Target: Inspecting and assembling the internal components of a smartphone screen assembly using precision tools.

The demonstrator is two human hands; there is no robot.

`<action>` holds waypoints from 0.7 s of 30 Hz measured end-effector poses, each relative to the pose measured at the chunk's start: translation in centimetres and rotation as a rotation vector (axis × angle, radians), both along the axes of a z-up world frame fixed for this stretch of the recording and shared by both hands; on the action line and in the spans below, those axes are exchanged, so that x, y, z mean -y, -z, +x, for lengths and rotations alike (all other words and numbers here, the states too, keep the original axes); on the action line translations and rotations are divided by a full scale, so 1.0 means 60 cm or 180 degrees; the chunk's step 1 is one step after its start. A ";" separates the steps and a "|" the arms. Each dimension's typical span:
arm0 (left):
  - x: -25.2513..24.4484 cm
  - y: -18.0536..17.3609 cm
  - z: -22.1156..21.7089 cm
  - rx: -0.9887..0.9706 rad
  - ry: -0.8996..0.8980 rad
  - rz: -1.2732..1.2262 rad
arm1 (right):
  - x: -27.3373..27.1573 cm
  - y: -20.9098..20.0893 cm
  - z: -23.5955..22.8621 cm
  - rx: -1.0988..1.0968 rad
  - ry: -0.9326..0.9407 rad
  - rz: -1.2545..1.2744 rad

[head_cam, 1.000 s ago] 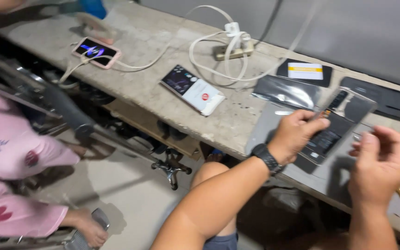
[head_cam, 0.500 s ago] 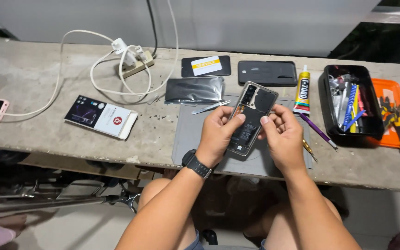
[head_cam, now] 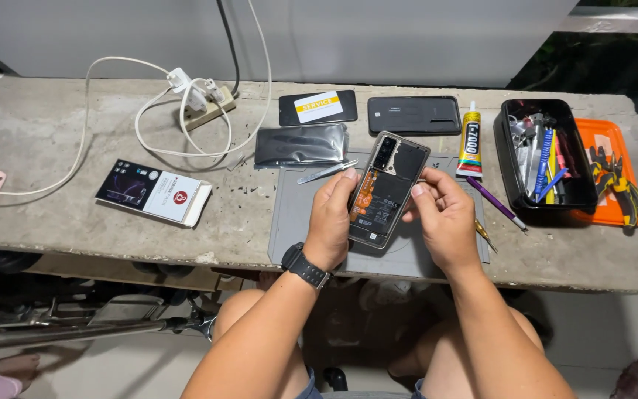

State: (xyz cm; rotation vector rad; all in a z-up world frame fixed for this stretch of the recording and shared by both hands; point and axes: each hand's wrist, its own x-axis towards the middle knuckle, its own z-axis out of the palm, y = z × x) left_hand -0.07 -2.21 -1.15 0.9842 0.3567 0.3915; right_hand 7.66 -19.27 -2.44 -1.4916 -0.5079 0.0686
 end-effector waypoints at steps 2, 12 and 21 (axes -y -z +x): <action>-0.003 0.018 0.000 0.0039 -0.0051 -0.0036 | -0.005 -0.013 -0.009 0.0012 -0.0020 0.0010; -0.018 0.040 0.003 0.0015 -0.0191 -0.0163 | -0.021 -0.011 -0.019 -0.0037 -0.0020 0.0045; -0.022 0.036 0.012 0.0009 -0.0171 -0.0271 | -0.023 -0.005 -0.007 0.0035 0.0029 -0.0074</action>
